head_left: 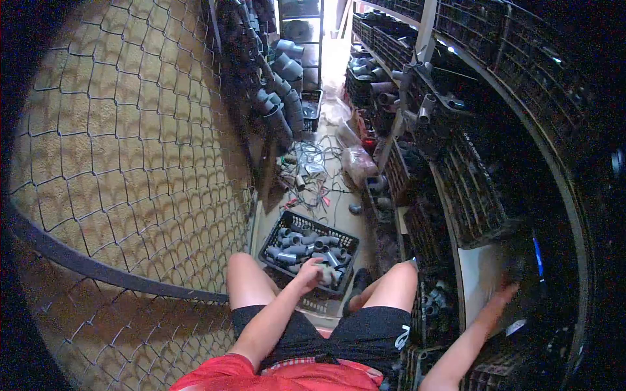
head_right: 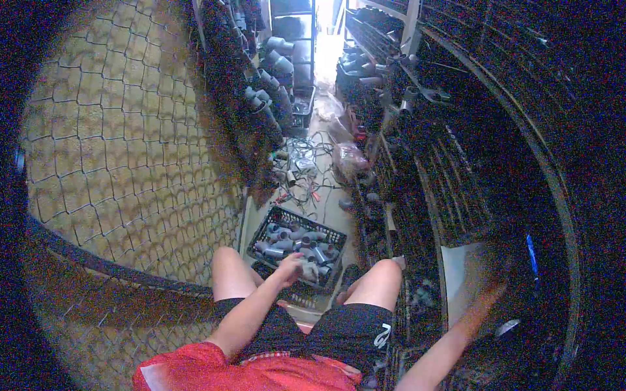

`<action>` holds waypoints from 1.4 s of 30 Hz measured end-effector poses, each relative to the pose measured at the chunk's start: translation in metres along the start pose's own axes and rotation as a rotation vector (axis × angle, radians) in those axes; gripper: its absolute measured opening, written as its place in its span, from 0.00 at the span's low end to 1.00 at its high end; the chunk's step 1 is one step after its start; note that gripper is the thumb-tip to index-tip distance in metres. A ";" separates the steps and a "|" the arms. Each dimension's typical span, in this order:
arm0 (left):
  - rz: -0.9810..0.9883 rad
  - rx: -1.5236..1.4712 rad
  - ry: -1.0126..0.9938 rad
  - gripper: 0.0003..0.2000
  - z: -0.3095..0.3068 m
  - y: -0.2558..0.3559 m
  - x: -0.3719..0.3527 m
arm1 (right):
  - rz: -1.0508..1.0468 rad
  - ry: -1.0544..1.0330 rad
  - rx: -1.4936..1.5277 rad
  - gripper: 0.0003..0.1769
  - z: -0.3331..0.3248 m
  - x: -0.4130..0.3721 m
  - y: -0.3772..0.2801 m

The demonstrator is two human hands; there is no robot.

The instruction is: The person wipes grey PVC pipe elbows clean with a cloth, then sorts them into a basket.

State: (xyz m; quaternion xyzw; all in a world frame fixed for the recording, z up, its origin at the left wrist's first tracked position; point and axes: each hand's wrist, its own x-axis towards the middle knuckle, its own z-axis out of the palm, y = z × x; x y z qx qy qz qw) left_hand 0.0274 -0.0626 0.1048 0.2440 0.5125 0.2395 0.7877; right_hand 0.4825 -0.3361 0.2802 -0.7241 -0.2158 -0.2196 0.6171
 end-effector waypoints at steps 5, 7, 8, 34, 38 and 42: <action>0.341 0.200 -0.169 0.19 0.057 0.030 -0.094 | 0.706 -0.247 0.725 0.21 0.004 -0.116 -0.146; 0.674 0.083 -0.071 0.15 0.084 0.036 -0.139 | 1.124 -0.508 0.827 0.19 0.033 -0.174 -0.176; 0.788 0.101 -0.006 0.17 0.091 0.035 -0.153 | 0.822 -0.766 0.732 0.24 0.042 -0.207 -0.191; 1.273 0.850 -0.173 0.25 0.031 0.075 -0.205 | 1.054 -1.148 0.980 0.16 0.074 -0.278 -0.198; 1.224 0.710 -0.016 0.28 0.027 0.049 -0.193 | 1.032 -1.174 1.005 0.16 0.075 -0.286 -0.199; 0.926 0.438 0.021 0.21 0.028 0.037 -0.208 | 1.020 -1.037 0.956 0.15 0.080 -0.290 -0.211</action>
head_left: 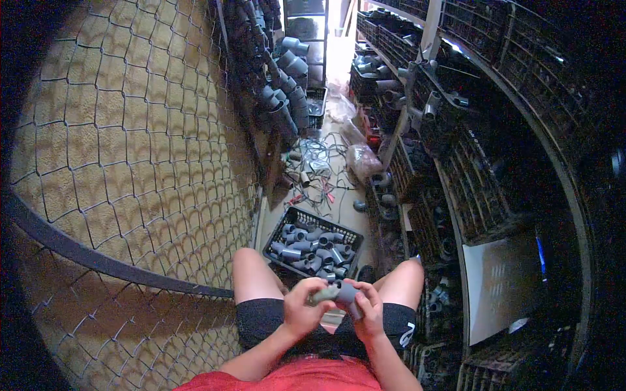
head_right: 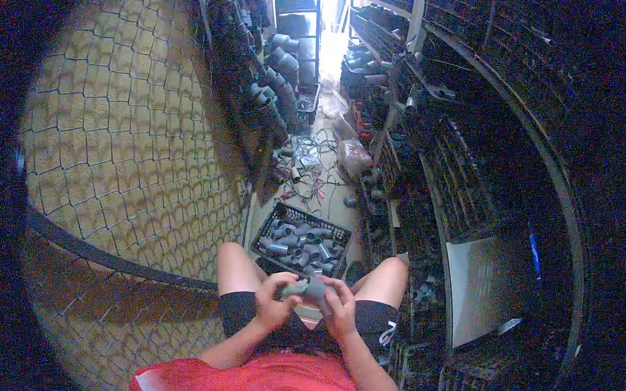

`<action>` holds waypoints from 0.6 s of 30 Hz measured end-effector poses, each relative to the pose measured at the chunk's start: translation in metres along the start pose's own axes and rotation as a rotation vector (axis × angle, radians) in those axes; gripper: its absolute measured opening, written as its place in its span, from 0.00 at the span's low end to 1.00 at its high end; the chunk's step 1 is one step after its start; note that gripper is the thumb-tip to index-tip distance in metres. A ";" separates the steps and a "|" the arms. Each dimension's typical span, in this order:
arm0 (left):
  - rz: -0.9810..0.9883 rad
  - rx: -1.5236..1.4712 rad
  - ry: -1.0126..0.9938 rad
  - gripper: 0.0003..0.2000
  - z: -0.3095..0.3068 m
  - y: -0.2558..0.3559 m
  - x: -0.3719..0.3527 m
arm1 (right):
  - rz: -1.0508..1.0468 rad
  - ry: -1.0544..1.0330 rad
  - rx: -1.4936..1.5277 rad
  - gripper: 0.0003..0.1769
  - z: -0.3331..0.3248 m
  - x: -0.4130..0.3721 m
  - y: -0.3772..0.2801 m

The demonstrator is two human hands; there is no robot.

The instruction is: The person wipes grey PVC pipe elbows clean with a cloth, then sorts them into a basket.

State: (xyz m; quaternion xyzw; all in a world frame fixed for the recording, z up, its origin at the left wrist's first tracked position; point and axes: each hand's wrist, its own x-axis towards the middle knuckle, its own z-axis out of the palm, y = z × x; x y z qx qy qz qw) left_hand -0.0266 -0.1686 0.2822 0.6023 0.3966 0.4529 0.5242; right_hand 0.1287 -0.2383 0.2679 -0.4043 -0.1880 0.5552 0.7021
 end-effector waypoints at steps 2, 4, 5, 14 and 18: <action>0.415 0.338 -0.115 0.20 0.006 0.024 0.005 | 0.004 -0.010 0.016 0.14 -0.005 0.002 0.001; 0.417 0.365 -0.179 0.22 0.004 0.022 0.006 | 0.006 -0.025 0.031 0.14 -0.003 0.003 0.000; 0.379 0.361 -0.302 0.19 0.002 0.015 0.008 | 0.028 -0.064 -0.038 0.14 0.002 0.000 -0.004; 0.254 0.145 -0.153 0.13 -0.015 0.025 0.018 | 0.050 -0.055 -0.069 0.15 0.009 0.002 -0.009; 0.466 0.453 -0.312 0.16 -0.026 0.022 0.014 | 0.029 -0.058 -0.011 0.15 0.006 0.007 0.001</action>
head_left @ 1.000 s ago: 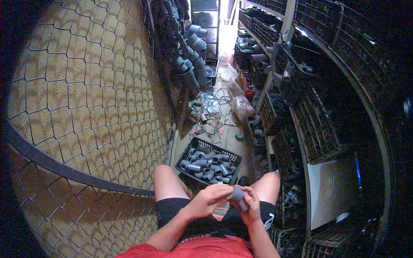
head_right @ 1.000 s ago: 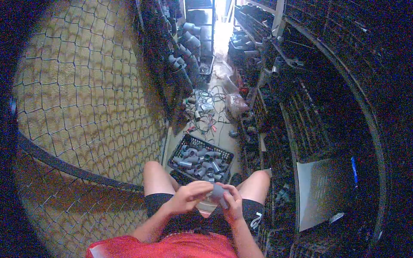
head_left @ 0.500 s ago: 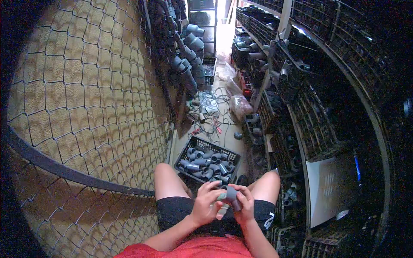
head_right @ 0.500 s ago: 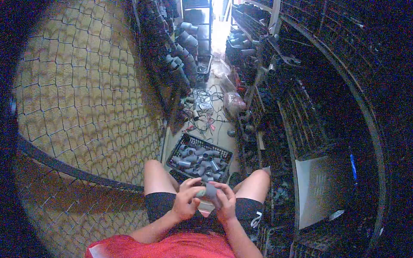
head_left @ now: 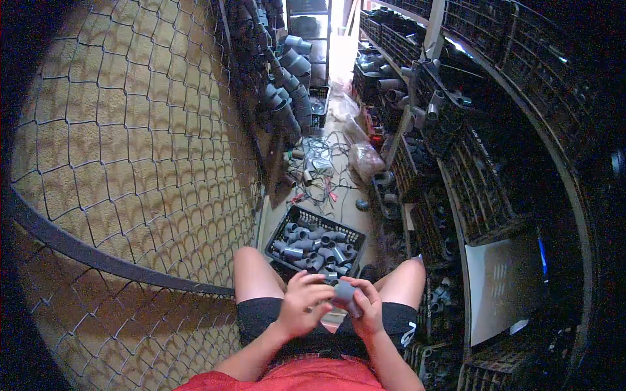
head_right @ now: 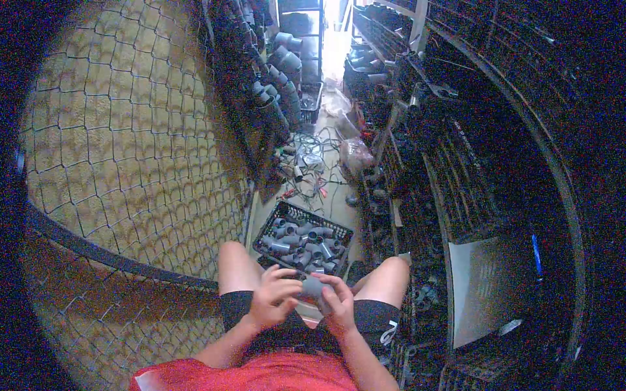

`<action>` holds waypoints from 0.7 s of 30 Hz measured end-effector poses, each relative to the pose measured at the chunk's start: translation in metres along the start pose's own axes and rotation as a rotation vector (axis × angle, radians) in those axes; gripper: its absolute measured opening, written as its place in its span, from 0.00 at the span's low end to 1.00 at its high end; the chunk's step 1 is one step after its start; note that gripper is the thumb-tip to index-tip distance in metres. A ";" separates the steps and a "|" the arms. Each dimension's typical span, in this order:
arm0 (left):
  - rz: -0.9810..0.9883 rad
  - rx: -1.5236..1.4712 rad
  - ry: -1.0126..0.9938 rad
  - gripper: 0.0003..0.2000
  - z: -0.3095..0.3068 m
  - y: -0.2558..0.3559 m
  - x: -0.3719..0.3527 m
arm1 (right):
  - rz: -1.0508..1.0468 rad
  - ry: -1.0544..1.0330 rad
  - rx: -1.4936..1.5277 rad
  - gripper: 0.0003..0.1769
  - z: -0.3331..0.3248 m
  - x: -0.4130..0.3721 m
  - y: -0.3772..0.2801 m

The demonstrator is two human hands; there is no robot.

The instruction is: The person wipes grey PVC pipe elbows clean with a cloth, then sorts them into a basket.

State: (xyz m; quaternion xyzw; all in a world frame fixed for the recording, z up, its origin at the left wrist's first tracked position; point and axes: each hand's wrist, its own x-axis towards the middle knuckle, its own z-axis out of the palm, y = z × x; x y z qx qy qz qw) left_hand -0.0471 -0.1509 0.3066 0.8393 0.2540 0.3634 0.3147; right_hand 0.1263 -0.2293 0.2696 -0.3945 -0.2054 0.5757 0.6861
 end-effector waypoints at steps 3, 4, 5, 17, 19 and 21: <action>-0.055 -0.063 -0.071 0.16 0.014 -0.003 -0.003 | -0.015 -0.044 -0.135 0.15 0.004 0.000 -0.001; -0.100 -0.124 -0.132 0.16 0.017 -0.006 -0.003 | -0.008 -0.100 -0.238 0.15 0.006 0.000 -0.001; -0.209 -0.265 -0.196 0.15 0.018 -0.009 -0.003 | -0.008 -0.134 -0.252 0.21 0.008 0.000 0.002; -0.029 0.067 0.171 0.15 0.042 0.002 0.009 | 0.017 0.177 0.305 0.31 0.017 0.017 0.011; -0.090 0.051 0.222 0.15 0.049 -0.009 0.003 | 0.022 0.149 0.319 0.32 0.015 0.016 0.007; 0.073 0.161 0.179 0.15 0.044 -0.010 0.004 | 0.057 0.124 0.350 0.36 0.014 0.015 0.001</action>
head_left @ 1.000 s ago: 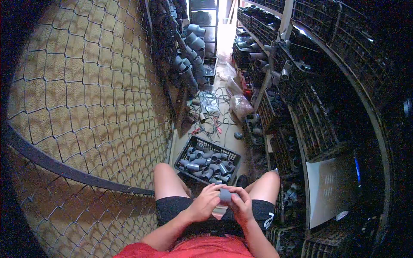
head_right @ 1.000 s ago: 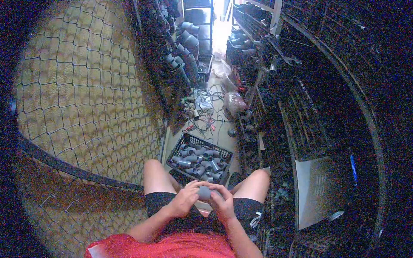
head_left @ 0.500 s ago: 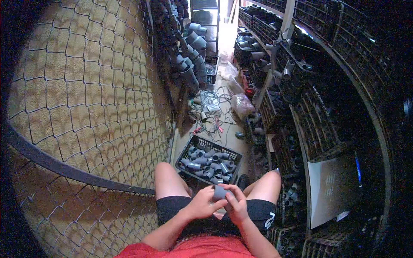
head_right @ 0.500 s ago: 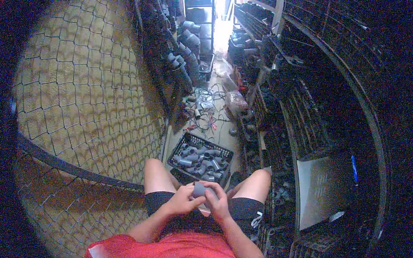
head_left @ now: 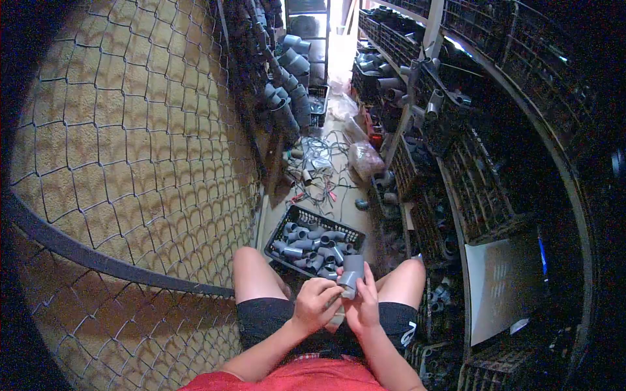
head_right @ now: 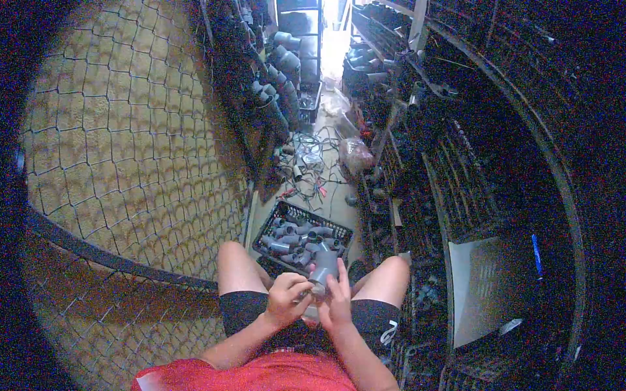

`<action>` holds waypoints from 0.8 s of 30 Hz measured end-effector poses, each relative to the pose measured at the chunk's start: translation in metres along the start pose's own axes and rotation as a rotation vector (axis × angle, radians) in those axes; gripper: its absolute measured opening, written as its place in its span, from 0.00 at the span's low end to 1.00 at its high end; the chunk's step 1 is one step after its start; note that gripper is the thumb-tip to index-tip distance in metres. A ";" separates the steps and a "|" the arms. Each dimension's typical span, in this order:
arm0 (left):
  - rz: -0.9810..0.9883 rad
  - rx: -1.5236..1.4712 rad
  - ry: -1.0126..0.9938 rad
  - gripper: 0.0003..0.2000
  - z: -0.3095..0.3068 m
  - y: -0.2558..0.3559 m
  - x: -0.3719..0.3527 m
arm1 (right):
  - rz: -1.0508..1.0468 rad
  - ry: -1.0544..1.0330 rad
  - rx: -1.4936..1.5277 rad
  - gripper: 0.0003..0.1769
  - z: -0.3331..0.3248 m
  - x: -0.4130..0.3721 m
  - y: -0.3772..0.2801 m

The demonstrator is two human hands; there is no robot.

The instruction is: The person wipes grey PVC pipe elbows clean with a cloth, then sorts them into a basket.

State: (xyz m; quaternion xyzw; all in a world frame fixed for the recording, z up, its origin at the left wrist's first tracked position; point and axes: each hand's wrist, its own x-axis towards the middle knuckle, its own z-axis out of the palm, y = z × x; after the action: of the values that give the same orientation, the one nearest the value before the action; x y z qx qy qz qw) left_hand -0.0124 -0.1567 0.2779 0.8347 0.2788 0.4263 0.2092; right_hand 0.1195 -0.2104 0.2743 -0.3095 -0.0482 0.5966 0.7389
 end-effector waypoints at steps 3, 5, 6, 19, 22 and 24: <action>-0.045 -0.174 0.129 0.12 -0.004 0.003 -0.001 | -0.052 0.055 -0.006 0.38 -0.010 0.005 -0.011; -0.135 -0.435 0.326 0.13 -0.006 -0.006 -0.003 | -0.168 0.167 0.020 0.39 -0.015 0.013 -0.024; -0.201 -0.462 0.347 0.14 -0.005 -0.005 0.000 | -0.156 0.137 -0.031 0.38 -0.016 0.014 -0.029; -0.233 -0.122 -0.229 0.36 0.037 0.027 0.020 | -0.408 0.188 -0.695 0.25 0.004 0.006 0.003; -0.625 -0.686 -0.166 0.33 0.030 0.030 0.021 | -0.380 0.074 -0.776 0.27 0.013 0.004 -0.012; -0.655 -0.661 -0.262 0.31 0.028 0.032 0.010 | -0.430 0.086 -0.717 0.28 0.010 0.009 -0.023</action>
State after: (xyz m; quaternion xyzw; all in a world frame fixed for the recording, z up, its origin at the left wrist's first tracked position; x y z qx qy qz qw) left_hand 0.0247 -0.1774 0.2879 0.6383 0.3479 0.2952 0.6200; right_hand 0.1370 -0.2001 0.2916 -0.5547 -0.2854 0.3609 0.6932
